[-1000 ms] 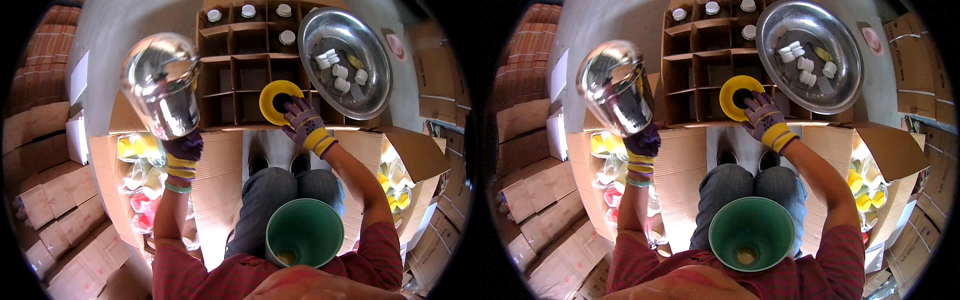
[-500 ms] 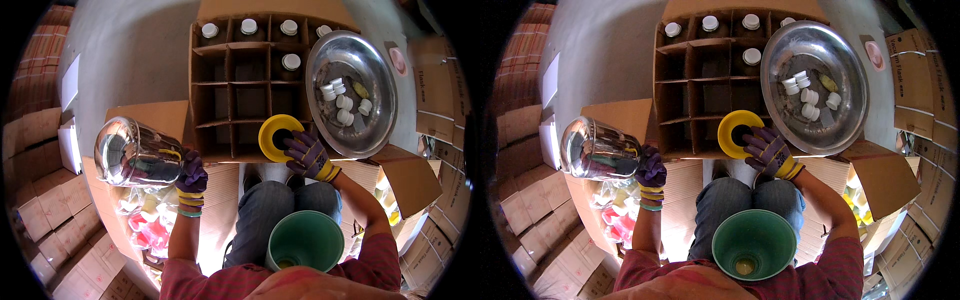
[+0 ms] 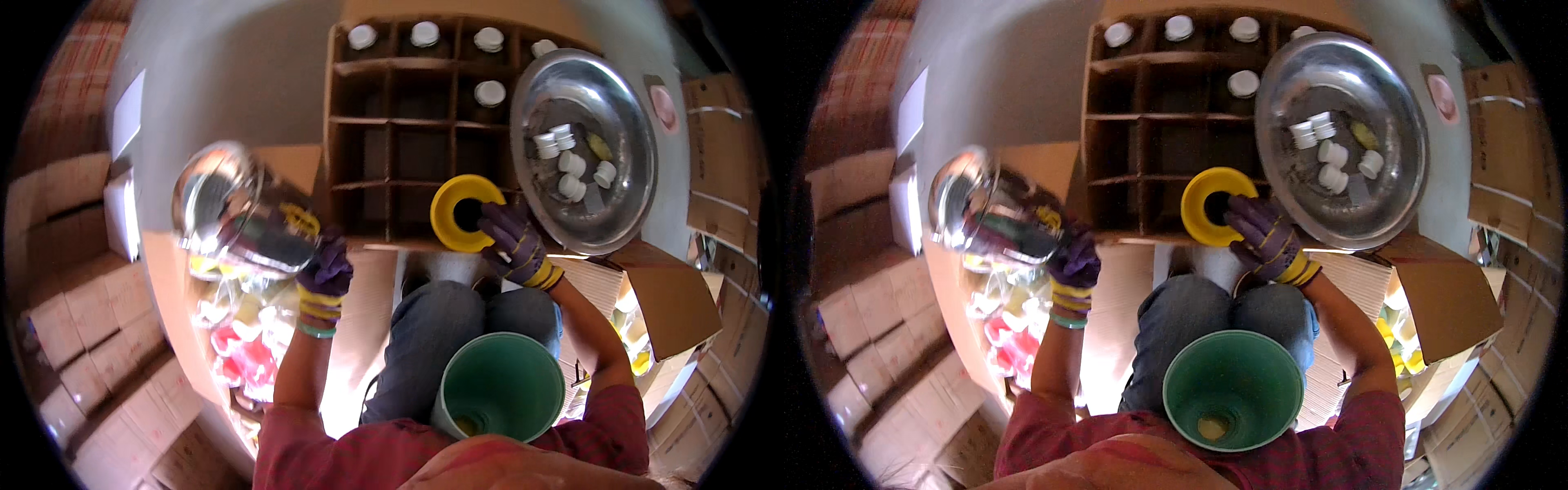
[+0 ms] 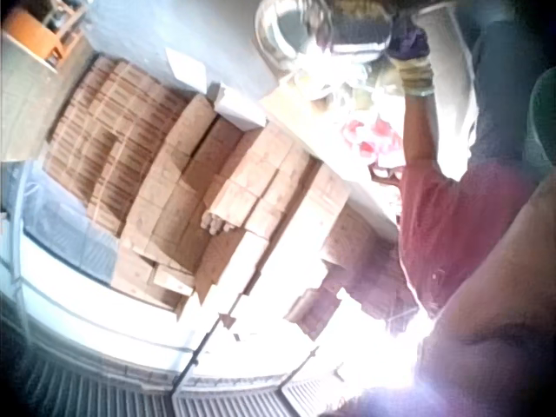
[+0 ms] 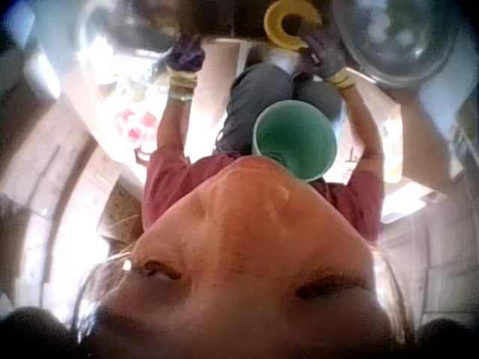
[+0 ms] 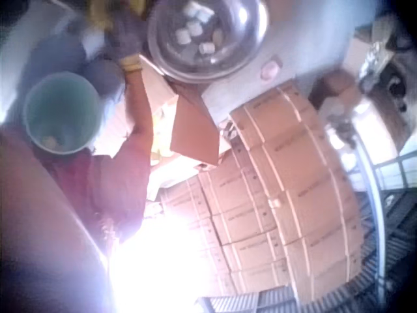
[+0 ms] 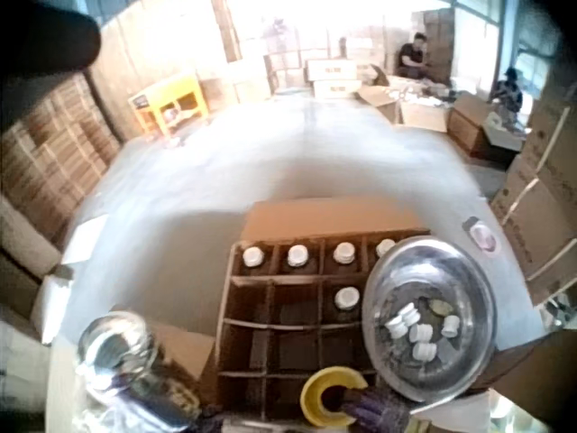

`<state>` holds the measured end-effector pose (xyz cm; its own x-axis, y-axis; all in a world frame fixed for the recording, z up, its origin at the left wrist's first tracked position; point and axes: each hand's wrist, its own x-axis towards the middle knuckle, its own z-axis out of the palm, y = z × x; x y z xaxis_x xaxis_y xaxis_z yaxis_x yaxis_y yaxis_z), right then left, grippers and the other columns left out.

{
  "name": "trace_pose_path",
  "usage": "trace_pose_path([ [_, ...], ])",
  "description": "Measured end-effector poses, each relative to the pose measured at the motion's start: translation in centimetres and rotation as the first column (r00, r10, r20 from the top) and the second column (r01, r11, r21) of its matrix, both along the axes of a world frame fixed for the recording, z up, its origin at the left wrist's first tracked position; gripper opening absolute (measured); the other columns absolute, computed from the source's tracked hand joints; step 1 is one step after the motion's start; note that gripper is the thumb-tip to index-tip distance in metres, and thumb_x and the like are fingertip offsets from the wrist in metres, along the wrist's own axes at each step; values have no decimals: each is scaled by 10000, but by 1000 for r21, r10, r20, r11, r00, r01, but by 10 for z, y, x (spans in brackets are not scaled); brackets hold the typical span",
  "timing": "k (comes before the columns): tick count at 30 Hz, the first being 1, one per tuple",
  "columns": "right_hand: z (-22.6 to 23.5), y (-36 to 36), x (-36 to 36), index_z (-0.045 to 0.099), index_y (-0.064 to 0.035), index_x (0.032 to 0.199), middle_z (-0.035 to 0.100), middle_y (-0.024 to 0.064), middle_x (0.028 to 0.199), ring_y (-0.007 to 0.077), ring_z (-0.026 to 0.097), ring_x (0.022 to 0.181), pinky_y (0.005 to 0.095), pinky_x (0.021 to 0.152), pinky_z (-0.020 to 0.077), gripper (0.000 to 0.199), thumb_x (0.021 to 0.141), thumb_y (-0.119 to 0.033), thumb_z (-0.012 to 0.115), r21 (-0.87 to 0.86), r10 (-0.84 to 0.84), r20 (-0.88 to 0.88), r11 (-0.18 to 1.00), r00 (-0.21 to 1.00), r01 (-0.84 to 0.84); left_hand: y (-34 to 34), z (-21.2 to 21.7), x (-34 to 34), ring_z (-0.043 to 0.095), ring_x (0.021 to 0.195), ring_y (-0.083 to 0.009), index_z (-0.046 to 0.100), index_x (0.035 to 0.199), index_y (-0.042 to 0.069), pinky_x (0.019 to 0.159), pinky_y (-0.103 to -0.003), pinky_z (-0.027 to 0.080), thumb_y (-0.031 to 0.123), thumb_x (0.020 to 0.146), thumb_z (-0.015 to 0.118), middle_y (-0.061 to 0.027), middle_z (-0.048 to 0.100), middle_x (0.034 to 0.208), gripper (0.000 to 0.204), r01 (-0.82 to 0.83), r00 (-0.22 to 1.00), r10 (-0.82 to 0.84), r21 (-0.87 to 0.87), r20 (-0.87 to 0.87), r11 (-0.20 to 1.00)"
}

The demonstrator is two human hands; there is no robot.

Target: The person assembles vacuum flasks by inserting metal inner liners into plastic outer shells and securing them with lids. They handle multiple flasks of different colors, including green and beige, and place the assembled units into a cardboard box with dividers.

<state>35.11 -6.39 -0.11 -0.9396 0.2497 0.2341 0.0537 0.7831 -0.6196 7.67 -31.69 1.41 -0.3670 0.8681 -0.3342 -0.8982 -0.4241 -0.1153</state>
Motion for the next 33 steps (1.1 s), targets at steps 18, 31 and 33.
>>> trace_pose_path([
  [18,192,-65,-32,284,-55,1528,331,182,1558,348,308,1455,438,1182,282,1200,575,-316,965,-339,48,-490,909,871,-241,-46,38,93,514,577,-151,509,1243,38,386,-197,421,457,994,464,-106,573,885,489,76,800,-290,-392,-525,917],
  [31,315,-73,78,426,-19,1434,544,97,1375,179,544,1217,338,1053,424,502,1040,-328,469,-592,-256,-616,774,744,-224,-64,236,172,401,1365,-406,265,1532,28,1203,-508,210,759,928,260,-215,386,1512,949,539,661,-409,18,-629,842],
  [33,311,-57,103,452,-26,1417,554,97,1385,196,556,1229,349,1090,412,498,1030,-334,514,-760,-383,-623,503,682,-412,-74,252,182,300,1457,-336,218,1550,3,1211,-477,187,747,940,242,-184,306,1580,963,404,431,-434,-261,-791,877],
])
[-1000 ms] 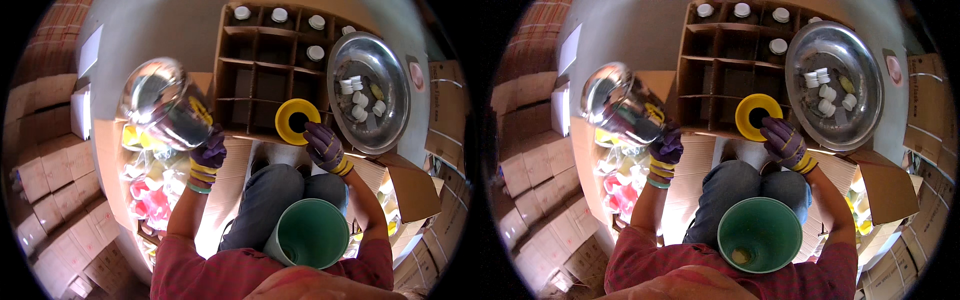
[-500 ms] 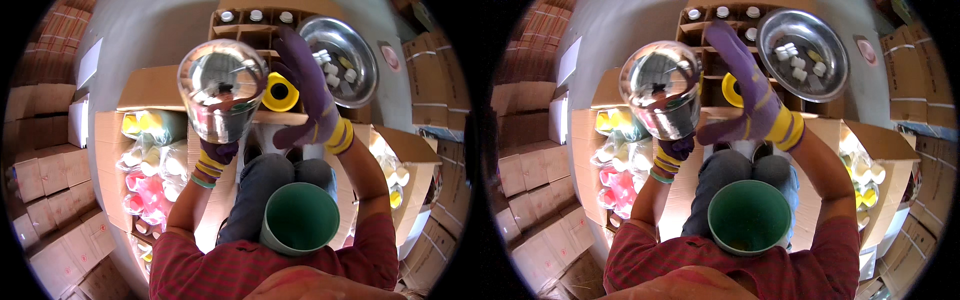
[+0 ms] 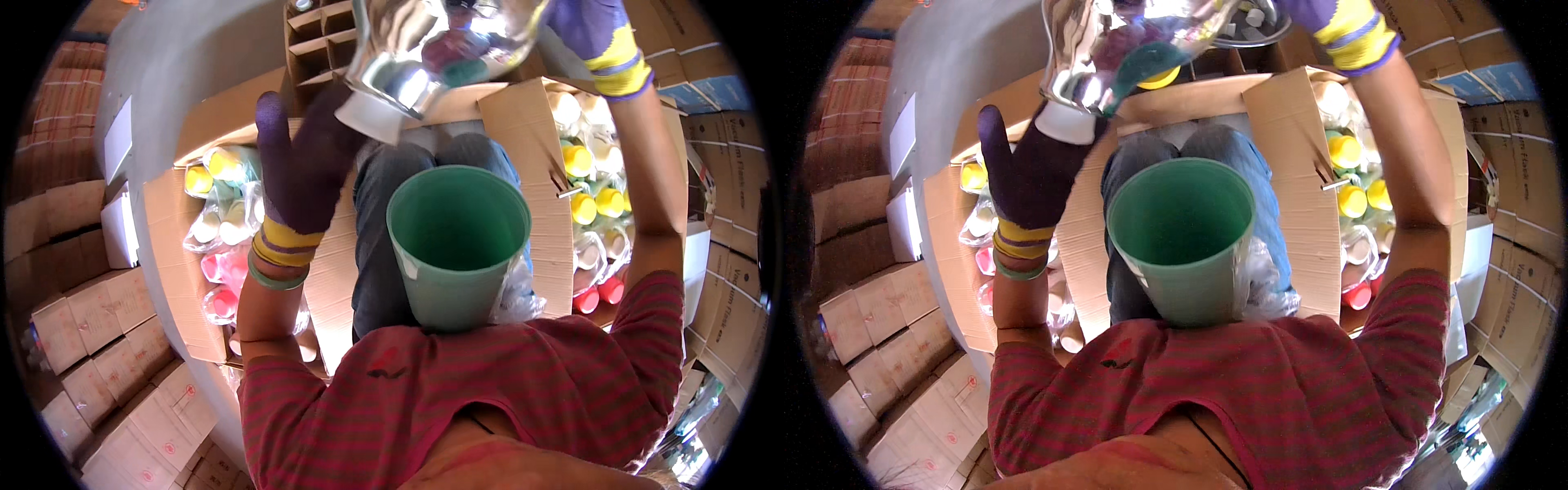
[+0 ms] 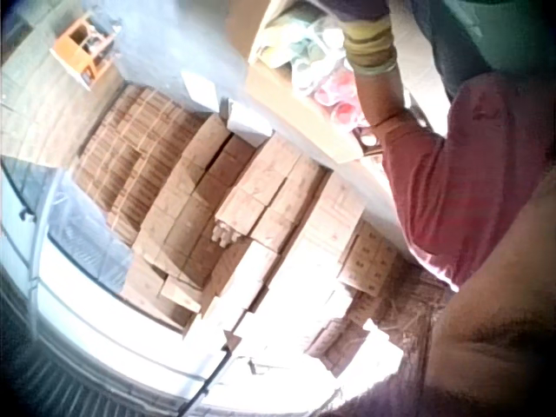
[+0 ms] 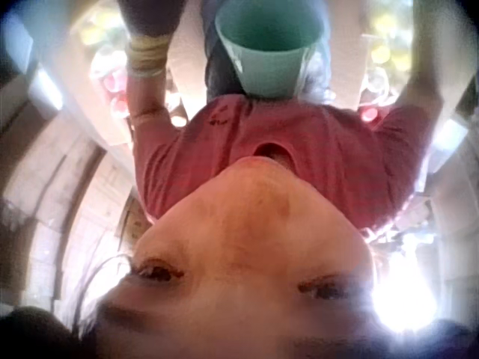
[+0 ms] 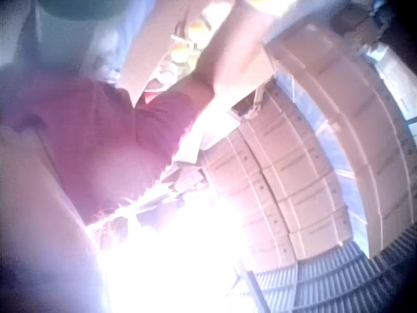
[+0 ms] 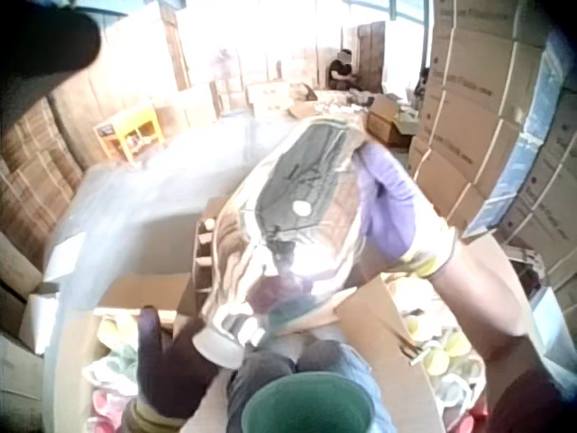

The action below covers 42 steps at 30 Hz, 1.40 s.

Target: The person assembles vacuum flasks by inserting metal inner liners into plastic outer shells and securing them with lids. They handle multiple flasks of different colors, including green and beige, and place the assembled units into a cardboard box with dividers.

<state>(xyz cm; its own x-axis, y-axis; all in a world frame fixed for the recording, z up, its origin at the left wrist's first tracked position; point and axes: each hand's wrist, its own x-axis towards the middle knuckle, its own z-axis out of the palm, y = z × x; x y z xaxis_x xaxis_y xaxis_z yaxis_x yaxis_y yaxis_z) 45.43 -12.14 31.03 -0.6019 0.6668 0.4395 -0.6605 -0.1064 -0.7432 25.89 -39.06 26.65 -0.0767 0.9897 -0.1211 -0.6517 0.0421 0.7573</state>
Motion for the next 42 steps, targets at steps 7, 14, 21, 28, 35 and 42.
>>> trace_pose_path([
  [7,21,-50,56,289,-56,1530,663,73,1173,192,638,1075,299,886,511,781,903,-239,717,-5,397,306,910,865,-415,-23,-33,29,397,1404,-291,258,1530,19,1165,-422,290,453,1022,351,-164,368,1539,675,-69,849,237,346,-472,936],
  [14,-11,-133,59,442,-4,1429,573,121,1365,201,558,1257,349,1059,468,889,695,-184,910,513,-30,671,740,740,-435,-52,-34,72,310,1437,-258,20,1586,43,1161,-386,272,210,794,748,-160,248,1587,1088,57,938,-6,137,-348,989],
  [21,-11,-132,65,440,-49,1449,534,138,1418,235,530,1301,348,1055,452,912,684,-209,910,350,25,861,695,508,-628,-57,-48,82,383,1397,-274,19,1578,34,1143,-407,320,211,642,912,-175,358,1529,1306,38,870,56,179,-490,983],
  [28,25,-135,41,662,-70,1013,691,51,812,212,682,733,362,660,531,444,708,-314,873,433,-331,893,441,306,-786,-55,-60,82,399,1390,-294,18,1574,35,1139,-417,340,259,593,949,-197,363,1521,1371,66,780,85,217,-620,974],
  [35,17,-124,22,654,-114,951,691,39,802,223,672,715,343,667,520,384,737,-382,826,326,-102,945,245,310,-913,-59,-55,85,341,1430,-296,30,1574,36,1150,-426,323,250,598,949,-198,311,1553,1357,29,812,74,167,-579,986],
  [42,44,-132,-1,645,-125,1153,706,38,899,185,682,814,310,734,538,495,732,-315,825,-131,-245,943,348,-225,-928,-50,-62,85,328,1436,-298,35,1576,45,1154,-423,309,253,599,956,-194,299,1558,1358,82,811,41,182,-584,980],
])
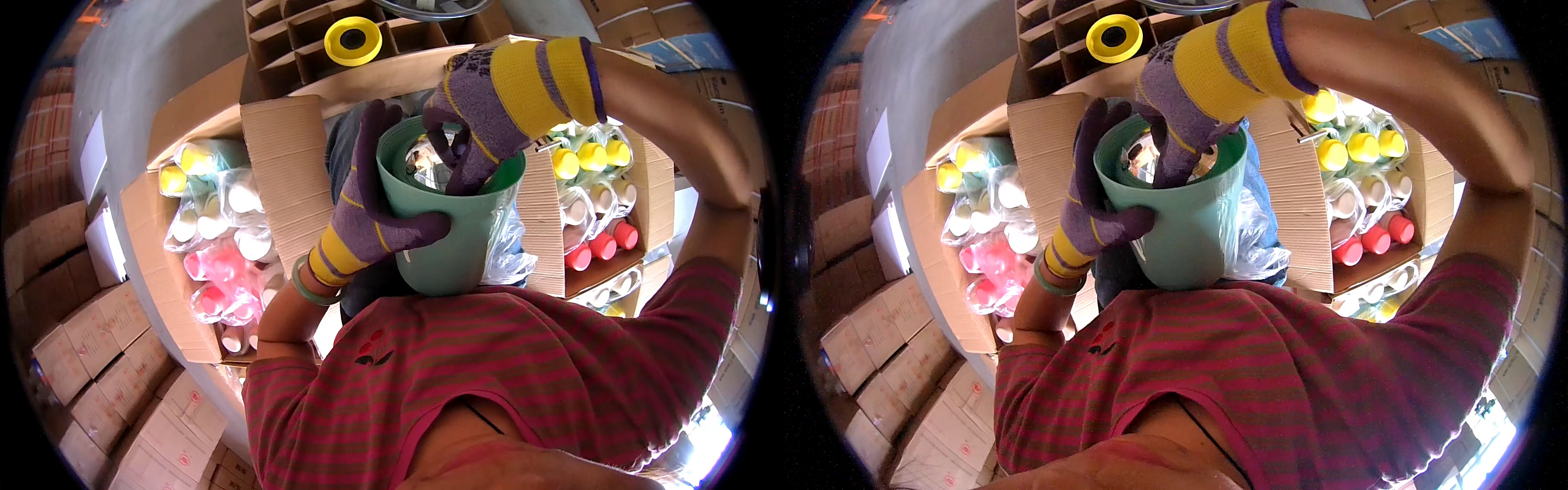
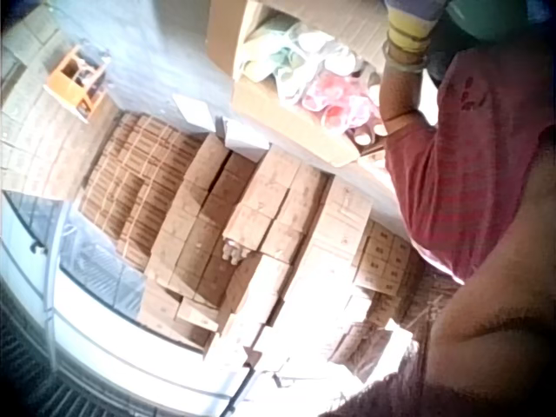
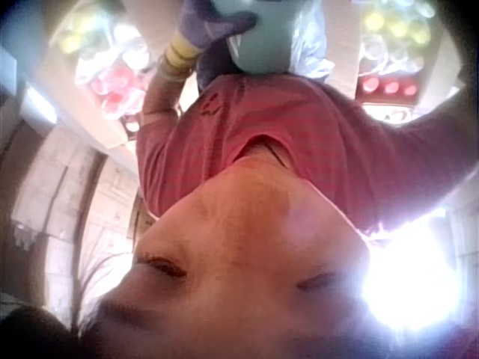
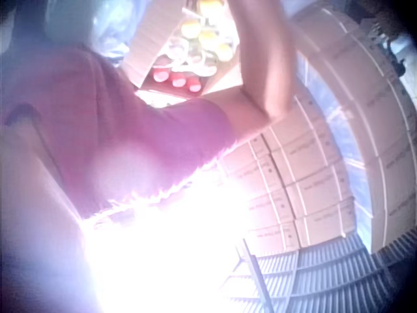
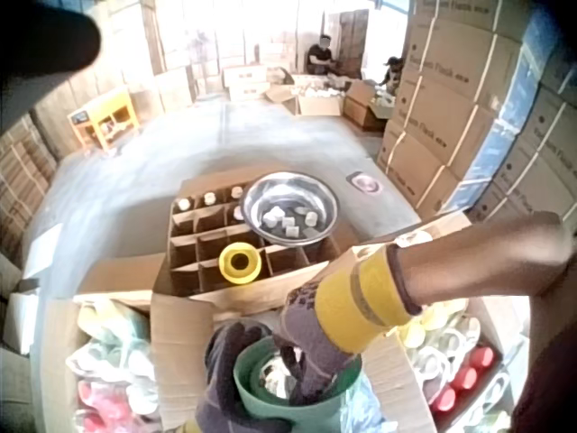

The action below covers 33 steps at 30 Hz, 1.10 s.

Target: The person assembles vacuum flasks by inserting metal inner liners into plastic outer shells and securing them with lids. They handle multiple flasks of different colors, including green and beige, and place the assembled units into a cardboard box with dividers.

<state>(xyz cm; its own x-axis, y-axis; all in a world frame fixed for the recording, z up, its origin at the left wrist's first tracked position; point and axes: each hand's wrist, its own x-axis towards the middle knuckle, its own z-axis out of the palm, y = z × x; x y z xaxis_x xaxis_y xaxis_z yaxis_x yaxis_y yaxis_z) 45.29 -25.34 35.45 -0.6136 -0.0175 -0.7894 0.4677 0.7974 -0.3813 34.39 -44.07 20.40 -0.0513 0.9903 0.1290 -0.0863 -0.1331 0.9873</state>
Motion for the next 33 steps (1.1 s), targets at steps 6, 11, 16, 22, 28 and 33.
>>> trace_pose_path([
  [6,-14,3,-1,607,-135,1252,704,55,926,195,685,849,319,732,548,612,722,-340,834,-68,43,54,997,998,-39,2,1,5,339,1427,-302,34,1575,51,1146,-429,320,231,600,954,-189,301,1551,1353,22,996,-21,-15,81,1000],
  [11,-26,6,6,591,-142,1278,700,62,923,212,686,846,329,714,549,643,726,-371,830,-68,68,14,995,998,-66,4,0,6,360,1412,-278,30,1578,63,1135,-414,335,201,607,949,-178,315,1543,1344,13,999,-13,18,-31,1000],
  [16,-41,13,17,620,-133,1158,703,78,902,239,689,821,343,692,548,554,727,-419,820,75,251,-85,967,964,-245,10,4,13,387,1392,-260,24,1568,24,1128,-402,343,191,634,936,-165,364,1512,1316,70,993,-65,-45,94,997],
  [22,-58,12,23,649,-85,1058,700,131,893,297,693,834,383,713,555,448,725,-345,797,3,197,-108,980,974,-198,0,-3,22,324,1444,-257,47,1583,64,1160,-411,296,157,627,933,-149,286,1586,1306,86,986,-63,-148,153,985],
  [28,-60,-1,23,697,-36,1031,703,213,949,366,688,938,417,812,567,387,719,-256,762,20,223,-97,975,970,-222,-3,-8,24,420,1373,-339,131,1540,-41,1124,-409,360,383,643,919,-243,391,1476,1267,60,983,-77,-107,-166,992],
  [33,-55,-2,26,669,-64,1035,709,171,892,342,700,868,406,750,571,389,736,-286,785,4,180,7,984,984,-180,100,5,-89,556,1238,-322,429,1409,0,1036,-389,450,389,908,680,-218,554,1337,682,418,619,-418,-172,-665,892],
])
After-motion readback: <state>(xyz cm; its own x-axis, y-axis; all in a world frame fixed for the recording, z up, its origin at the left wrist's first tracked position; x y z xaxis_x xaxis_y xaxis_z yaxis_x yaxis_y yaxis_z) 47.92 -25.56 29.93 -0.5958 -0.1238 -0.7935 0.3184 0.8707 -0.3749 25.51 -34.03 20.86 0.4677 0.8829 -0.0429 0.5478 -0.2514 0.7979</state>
